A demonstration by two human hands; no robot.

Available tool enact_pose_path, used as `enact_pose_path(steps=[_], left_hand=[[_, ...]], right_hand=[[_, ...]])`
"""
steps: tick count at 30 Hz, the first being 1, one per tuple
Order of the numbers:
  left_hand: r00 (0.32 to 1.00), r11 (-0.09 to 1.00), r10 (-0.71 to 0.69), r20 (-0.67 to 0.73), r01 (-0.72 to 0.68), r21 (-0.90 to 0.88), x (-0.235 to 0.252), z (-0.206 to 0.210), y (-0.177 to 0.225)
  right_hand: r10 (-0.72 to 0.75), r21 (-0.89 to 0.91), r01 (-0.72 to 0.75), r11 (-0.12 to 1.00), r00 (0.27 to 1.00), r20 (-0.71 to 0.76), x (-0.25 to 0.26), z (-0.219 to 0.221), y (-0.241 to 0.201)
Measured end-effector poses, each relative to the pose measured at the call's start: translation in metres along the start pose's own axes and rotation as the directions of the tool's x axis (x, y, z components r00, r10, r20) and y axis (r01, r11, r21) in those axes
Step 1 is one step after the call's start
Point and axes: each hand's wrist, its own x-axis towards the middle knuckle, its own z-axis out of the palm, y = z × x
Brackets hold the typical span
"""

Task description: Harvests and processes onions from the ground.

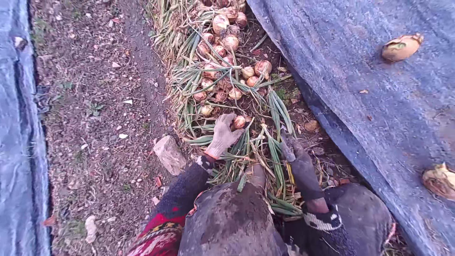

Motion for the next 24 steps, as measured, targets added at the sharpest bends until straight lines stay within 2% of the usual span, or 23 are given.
enact_pose_path(steps=[1,3,5,6,7,9,12,14,15,16,17,18,19,20,21,22,23,24], left_hand=[[0.997,0.985,0.045,0.061,-0.034,-0.171,-0.011,-0.005,0.019],[0.959,0.876,0.135,0.247,0.001,-0.483,-0.036,-0.015,0.056],[0.86,0.842,0.284,0.425,-0.012,-0.54,-0.052,-0.018,0.08],[0.809,0.861,0.336,0.483,-0.055,-0.506,-0.057,-0.018,0.088],[0.786,0.87,0.357,0.505,-0.084,-0.486,-0.061,-0.017,0.091],[0.805,0.865,0.346,0.482,-0.074,-0.497,-0.066,-0.015,0.091],[0.88,0.885,0.293,0.373,-0.102,-0.454,-0.07,-0.018,0.091],[0.937,0.921,0.244,0.249,-0.143,-0.361,-0.07,-0.022,0.091],[0.967,0.954,0.172,0.188,-0.116,-0.275,-0.064,-0.023,0.085],[0.989,0.97,0.059,0.138,-0.024,-0.242,-0.054,-0.022,0.07],[0.989,0.944,-0.099,0.113,0.129,-0.304,-0.043,-0.021,0.051],[0.964,0.852,-0.233,0.127,0.266,-0.452,-0.031,-0.023,0.033],[0.938,0.682,-0.296,0.18,0.34,-0.648,-0.023,-0.027,0.024],[0.923,0.53,-0.305,0.235,0.369,-0.763,-0.022,-0.032,0.024],[0.925,0.476,-0.279,0.256,0.365,-0.8,-0.024,-0.036,0.033],[0.943,0.541,-0.234,0.235,0.327,-0.775,-0.029,-0.037,0.048],[0.967,0.71,-0.167,0.191,0.252,-0.657,-0.035,-0.037,0.064],[0.983,0.887,-0.073,0.168,0.141,-0.44,-0.045,-0.035,0.079]], right_hand=[[0.0,-0.007,0.0,1.0,1.0,0.027,0.0,0.005,0.003],[-0.037,0.026,0.035,0.999,0.996,0.086,-0.001,0.018,0.005],[-0.084,0.124,0.07,0.99,0.99,0.114,-0.006,0.026,0.001],[-0.089,0.181,0.068,0.981,0.99,0.111,-0.007,0.028,-0.002],[-0.096,0.219,0.072,0.973,0.99,0.103,-0.008,0.029,-0.002],[-0.108,0.235,0.085,0.968,0.99,0.086,-0.008,0.028,0.0],[-0.082,0.229,0.072,0.971,0.996,0.033,-0.009,0.032,-0.003],[-0.056,0.424,0.017,0.905,0.995,0.081,-0.018,0.03,-0.012],[-0.11,0.544,0.014,0.839,0.984,0.143,-0.025,0.024,-0.018],[-0.192,0.628,0.038,0.777,0.965,0.18,-0.033,0.016,-0.026],[-0.248,0.652,0.085,0.753,0.955,0.163,-0.04,0.01,-0.033],[-0.27,0.608,0.157,0.778,0.958,0.097,-0.041,0.008,-0.036],[-0.253,0.479,0.207,0.853,0.967,0.033,-0.035,0.01,-0.032],[-0.202,0.303,0.184,0.935,0.979,0.027,-0.03,0.013,-0.022],[-0.134,0.163,0.118,0.98,0.987,0.092,-0.024,0.017,-0.009],[-0.062,0.097,0.044,0.994,0.98,0.19,-0.019,0.022,0.002],[0.003,0.12,-0.037,0.992,0.961,0.276,-0.016,0.028,0.009],[0.059,0.207,-0.131,0.97,0.944,0.324,-0.016,0.035,0.013]])
